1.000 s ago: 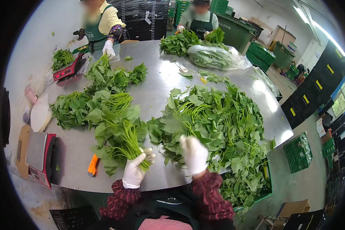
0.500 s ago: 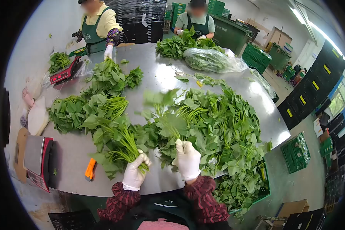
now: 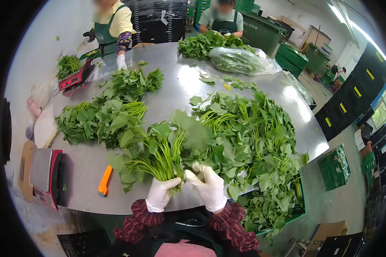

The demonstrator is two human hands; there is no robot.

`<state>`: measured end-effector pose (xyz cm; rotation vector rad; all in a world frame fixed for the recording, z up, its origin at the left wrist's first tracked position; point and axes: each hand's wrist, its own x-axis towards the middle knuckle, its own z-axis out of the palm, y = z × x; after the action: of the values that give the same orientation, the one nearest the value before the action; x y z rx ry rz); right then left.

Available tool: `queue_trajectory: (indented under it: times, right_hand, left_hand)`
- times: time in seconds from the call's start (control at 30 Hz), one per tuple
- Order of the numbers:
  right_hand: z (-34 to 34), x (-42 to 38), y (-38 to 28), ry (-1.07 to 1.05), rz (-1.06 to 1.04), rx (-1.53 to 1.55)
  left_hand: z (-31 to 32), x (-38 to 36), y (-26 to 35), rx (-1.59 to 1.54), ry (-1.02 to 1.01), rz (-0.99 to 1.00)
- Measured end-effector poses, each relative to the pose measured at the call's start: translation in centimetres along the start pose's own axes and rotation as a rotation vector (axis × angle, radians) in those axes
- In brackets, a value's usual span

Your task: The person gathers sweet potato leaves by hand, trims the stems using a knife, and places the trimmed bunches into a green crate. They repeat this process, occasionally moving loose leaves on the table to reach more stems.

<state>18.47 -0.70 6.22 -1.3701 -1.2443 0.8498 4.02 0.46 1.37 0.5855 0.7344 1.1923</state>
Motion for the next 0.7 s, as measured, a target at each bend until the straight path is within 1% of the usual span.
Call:
queue_trajectory:
  times: [0.03, 0.07, 0.1, 0.13, 0.2, 0.23, 0.3, 0.33, 0.4, 0.43, 0.5, 0.57, 0.63, 0.7]
  right_hand:
    - [0.2, 0.5, 0.4, -0.022, -0.024, -0.098]
    - [0.4, 0.9, 0.5, -0.044, -0.046, -0.196]
    - [0.7, 1.1, 0.0, -0.030, -0.107, -0.305]
    - [1.4, 1.3, 1.1, 0.015, -0.235, -0.379]
    - [1.7, 1.1, 1.1, -0.046, -0.221, -0.244]
    - [1.7, 1.2, 1.4, -0.048, -0.221, -0.242]
    - [1.8, 1.2, 1.9, 0.119, -0.620, -0.505]
    - [1.9, 1.1, 1.9, 0.117, -0.620, -0.502]
    - [1.7, 0.4, 1.8, 0.165, -0.636, -0.622]
    - [1.7, 0.3, 2.2, 0.166, -0.633, -0.625]
    - [1.7, 0.3, 3.2, 0.259, -0.627, -0.708]
    - [1.4, 0.4, 3.9, 0.252, -0.630, -0.713]
    - [1.1, 0.6, 3.9, 0.246, -0.631, -0.716]
    - [0.9, 1.0, 3.5, 0.300, -0.653, -0.617]
  left_hand:
    - [0.3, -0.1, 0.0, 0.001, -0.012, -0.005]
    - [1.0, -0.4, 0.5, 0.088, -0.011, 0.010]
    - [1.4, -0.7, 0.7, 0.176, -0.009, 0.026]
    - [1.6, -0.7, 0.7, 0.176, -0.018, 0.023]
    - [1.6, -0.9, 0.8, 0.232, -0.013, 0.016]
    - [1.7, -1.0, 0.9, 0.225, 0.025, 0.025]
    - [1.4, -0.9, 0.2, 0.180, 0.039, 0.044]
    - [1.3, -0.9, -0.1, 0.134, 0.047, 0.062]
    - [1.3, -1.0, -0.5, 0.107, 0.060, 0.051]
    - [1.3, -1.1, -0.6, 0.078, 0.070, 0.041]
    - [1.6, -1.2, -0.7, 0.089, 0.080, 0.005]
    - [1.7, -1.1, -0.7, 0.102, 0.090, -0.028]
    - [1.9, -1.1, -0.9, 0.099, 0.042, -0.048]
    - [2.2, -0.9, -0.6, 0.067, 0.011, -0.078]
